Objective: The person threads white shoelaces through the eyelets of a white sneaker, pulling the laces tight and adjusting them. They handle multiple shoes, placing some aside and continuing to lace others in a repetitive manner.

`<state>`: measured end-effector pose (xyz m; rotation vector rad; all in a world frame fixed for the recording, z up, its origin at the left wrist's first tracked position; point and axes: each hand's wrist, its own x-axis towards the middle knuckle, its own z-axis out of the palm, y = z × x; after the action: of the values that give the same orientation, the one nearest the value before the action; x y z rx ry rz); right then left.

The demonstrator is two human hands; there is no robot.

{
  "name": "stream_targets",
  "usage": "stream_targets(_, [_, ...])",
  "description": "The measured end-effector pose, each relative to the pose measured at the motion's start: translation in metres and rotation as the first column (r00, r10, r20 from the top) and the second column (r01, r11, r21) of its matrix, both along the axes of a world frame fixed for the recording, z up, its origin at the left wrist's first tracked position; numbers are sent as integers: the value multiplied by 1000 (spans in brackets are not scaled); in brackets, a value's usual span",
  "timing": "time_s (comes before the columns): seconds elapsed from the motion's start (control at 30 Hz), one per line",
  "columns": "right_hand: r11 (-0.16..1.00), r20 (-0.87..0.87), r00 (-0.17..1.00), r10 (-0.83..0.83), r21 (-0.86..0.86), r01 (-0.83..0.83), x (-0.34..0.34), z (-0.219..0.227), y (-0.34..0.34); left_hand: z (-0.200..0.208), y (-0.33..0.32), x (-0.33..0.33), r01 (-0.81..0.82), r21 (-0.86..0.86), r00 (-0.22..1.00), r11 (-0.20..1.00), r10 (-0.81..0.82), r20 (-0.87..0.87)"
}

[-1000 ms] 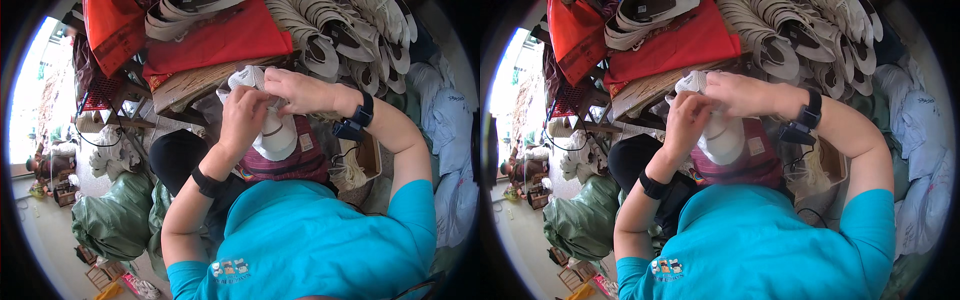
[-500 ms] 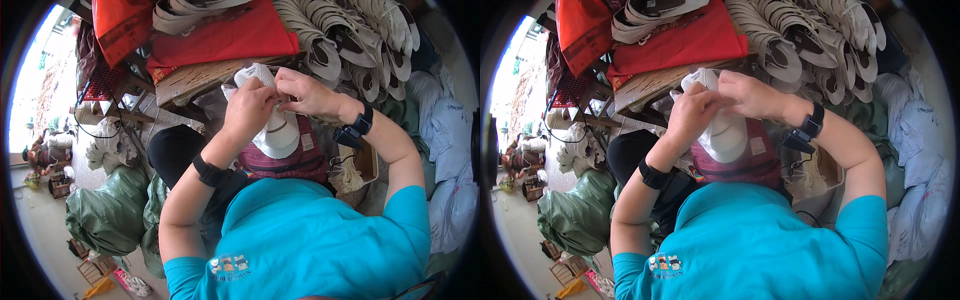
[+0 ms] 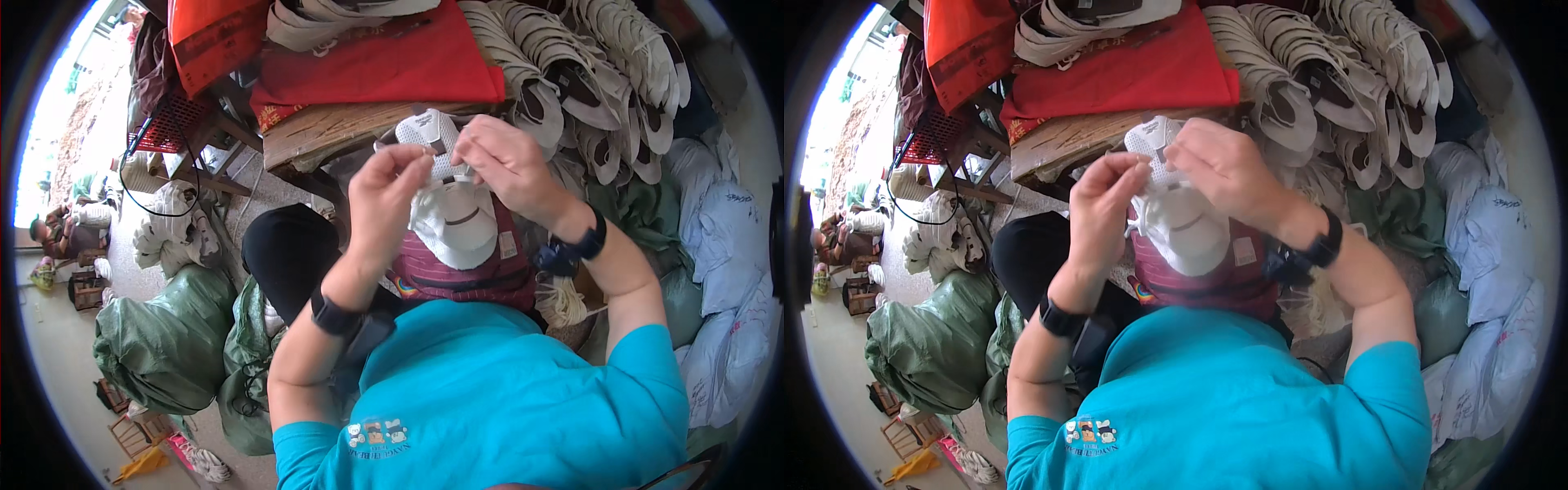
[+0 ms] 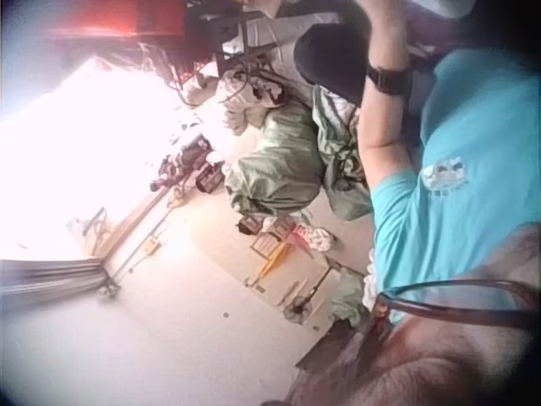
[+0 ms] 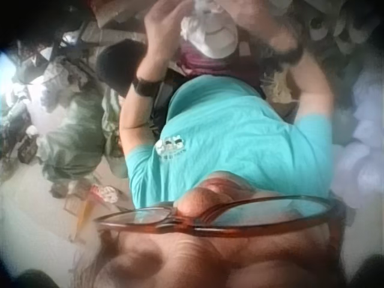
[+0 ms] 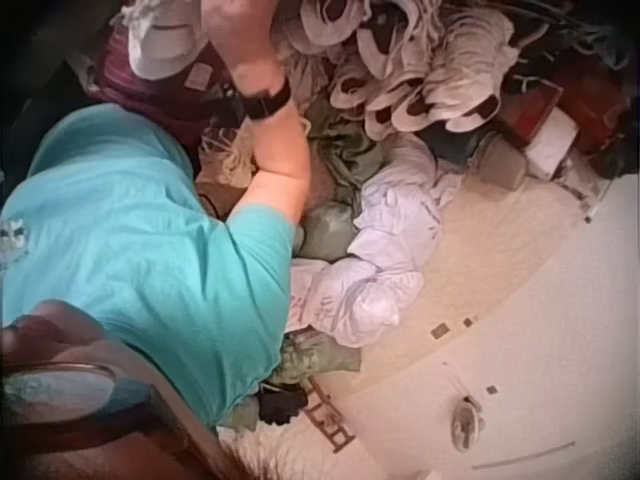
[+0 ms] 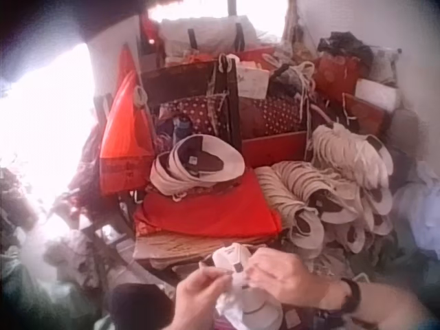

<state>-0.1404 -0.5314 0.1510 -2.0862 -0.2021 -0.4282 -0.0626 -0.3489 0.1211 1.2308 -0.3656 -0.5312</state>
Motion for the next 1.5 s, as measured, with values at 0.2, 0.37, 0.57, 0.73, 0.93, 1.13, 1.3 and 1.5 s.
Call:
stream_targets(0.2, [911,-266,964,-11,395,120,-2,0,17,6,-6,4,-49,-62,998,997,47,-35])
stream_targets(0.37, [819,-325,941,98,563,109,8,-9,20,-1,-8,13,2,-20,998,1000,-3,-63])
stream_targets(0.57, [964,-140,990,-20,260,57,15,-10,19,10,-6,7,-57,-17,990,998,54,-127])
stream_targets(0.73, [997,138,989,-54,65,45,16,16,15,5,1,13,25,12,997,1000,-24,-77])
stream_targets(0.93, [984,553,832,-54,172,-51,17,166,24,17,18,9,359,115,926,926,-369,76])
stream_targets(1.13, [960,611,750,-255,253,121,44,203,-51,51,6,-22,575,50,802,817,-575,164])
stream_targets(1.3, [987,191,969,-159,33,156,63,121,-80,110,33,-5,383,-279,923,881,-372,96])
stream_targets(1.5, [962,-212,975,-61,-271,1,-6,15,-33,33,42,29,53,108,989,993,-67,132])
